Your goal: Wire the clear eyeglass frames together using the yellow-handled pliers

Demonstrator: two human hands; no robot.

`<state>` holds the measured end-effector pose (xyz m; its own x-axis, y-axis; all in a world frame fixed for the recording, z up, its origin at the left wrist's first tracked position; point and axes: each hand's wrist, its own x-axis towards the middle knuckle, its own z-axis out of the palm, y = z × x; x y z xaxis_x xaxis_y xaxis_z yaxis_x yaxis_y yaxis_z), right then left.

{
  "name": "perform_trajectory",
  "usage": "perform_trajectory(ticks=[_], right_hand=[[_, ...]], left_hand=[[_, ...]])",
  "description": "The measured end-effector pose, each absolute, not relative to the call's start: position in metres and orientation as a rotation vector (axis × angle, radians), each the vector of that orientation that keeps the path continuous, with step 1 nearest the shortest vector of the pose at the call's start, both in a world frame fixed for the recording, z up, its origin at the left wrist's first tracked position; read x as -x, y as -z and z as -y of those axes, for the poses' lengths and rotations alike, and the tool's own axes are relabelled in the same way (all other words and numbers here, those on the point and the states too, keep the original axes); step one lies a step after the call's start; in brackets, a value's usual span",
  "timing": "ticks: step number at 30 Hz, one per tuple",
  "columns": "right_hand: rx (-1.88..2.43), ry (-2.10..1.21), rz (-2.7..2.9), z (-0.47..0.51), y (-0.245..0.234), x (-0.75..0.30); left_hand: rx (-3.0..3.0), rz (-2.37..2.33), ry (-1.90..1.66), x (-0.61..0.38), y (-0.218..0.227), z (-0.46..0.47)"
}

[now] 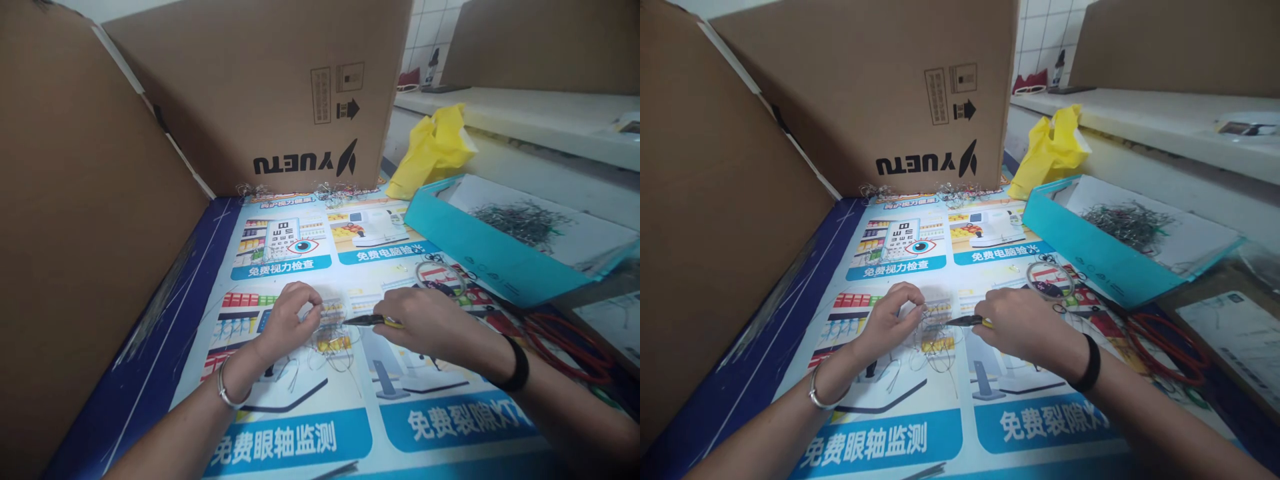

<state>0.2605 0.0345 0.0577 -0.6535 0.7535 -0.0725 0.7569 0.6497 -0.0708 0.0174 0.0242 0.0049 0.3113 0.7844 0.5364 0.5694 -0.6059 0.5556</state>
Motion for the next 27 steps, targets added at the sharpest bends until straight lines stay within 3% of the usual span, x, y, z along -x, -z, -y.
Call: perform_trajectory(ticks=[6,12,27], right_hand=[[-1.412,0.330,-2.964,-0.045,-0.046,-0.263],[-1.842,0.674,-3.109,-0.056,-0.006,-0.254],[-1.714,0.673,-3.263,-0.055,0.012,-0.251]], left_hand=[[-2.256,-1.228,-1.179,-0.017,-0.005,-0.026],[-2.204,-1.245,-1.154,-0.015,-0.002,-0.027],[-2.192,-1.240,-1.222,-0.016,0.001,-0.026]])
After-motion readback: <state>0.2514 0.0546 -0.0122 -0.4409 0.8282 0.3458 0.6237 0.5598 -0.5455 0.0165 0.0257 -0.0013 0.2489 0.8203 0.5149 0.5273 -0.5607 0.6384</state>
